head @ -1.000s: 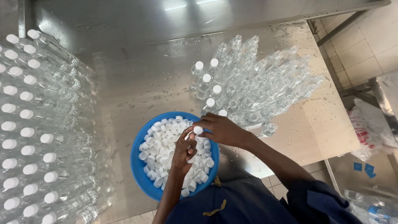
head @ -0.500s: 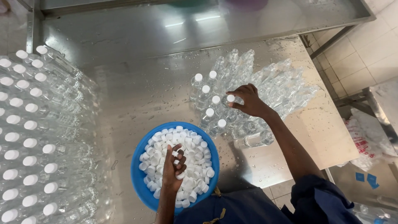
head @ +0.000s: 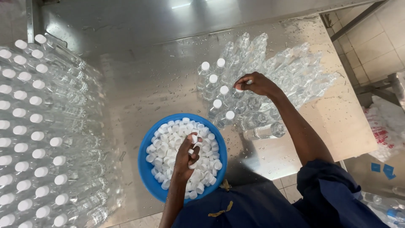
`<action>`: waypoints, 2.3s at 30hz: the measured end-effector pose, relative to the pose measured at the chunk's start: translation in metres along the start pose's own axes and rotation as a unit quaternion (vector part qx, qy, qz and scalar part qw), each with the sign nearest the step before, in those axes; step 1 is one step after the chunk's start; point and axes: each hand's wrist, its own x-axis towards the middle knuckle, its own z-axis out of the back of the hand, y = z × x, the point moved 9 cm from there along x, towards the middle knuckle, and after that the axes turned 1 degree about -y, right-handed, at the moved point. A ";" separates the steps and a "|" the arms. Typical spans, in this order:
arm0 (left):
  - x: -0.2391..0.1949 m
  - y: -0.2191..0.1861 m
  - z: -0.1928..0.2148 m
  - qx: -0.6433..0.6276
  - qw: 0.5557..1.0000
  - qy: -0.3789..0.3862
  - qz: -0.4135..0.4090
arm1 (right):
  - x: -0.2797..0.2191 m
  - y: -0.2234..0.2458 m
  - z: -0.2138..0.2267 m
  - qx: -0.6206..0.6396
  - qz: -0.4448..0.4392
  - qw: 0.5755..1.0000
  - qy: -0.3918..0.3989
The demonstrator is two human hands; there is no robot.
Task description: The person stands at a stainless steel table and repeatedly picks up white bottle caps from a blue basin to screw onto clear plastic bottles arranged on the table. The person uses both hands to cap the bottles and occasionally moves the capped bottles to the side.
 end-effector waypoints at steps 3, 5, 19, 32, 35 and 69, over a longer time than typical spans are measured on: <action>0.009 0.014 0.001 0.016 1.000 0.005 -0.002 | -0.012 0.018 0.006 -0.024 0.019 0.999 -0.020; 0.007 0.014 -0.009 0.021 1.000 0.012 -0.007 | -0.024 0.010 0.001 -0.110 0.046 0.990 -0.079; 0.015 0.035 -0.013 0.093 0.993 0.071 -0.009 | -0.151 0.137 -0.098 -0.041 0.254 0.965 -0.044; 0.009 0.016 0.055 -0.097 0.995 -0.007 0.030 | -0.100 0.058 -0.017 -0.161 0.044 0.984 -0.068; 0.010 0.015 0.060 -0.115 0.993 -0.004 0.024 | -0.079 0.036 -0.022 -0.113 0.009 0.993 -0.021; -0.023 0.049 -0.073 -0.006 0.965 0.233 0.119 | -0.185 0.109 -0.062 0.050 0.180 0.961 -0.202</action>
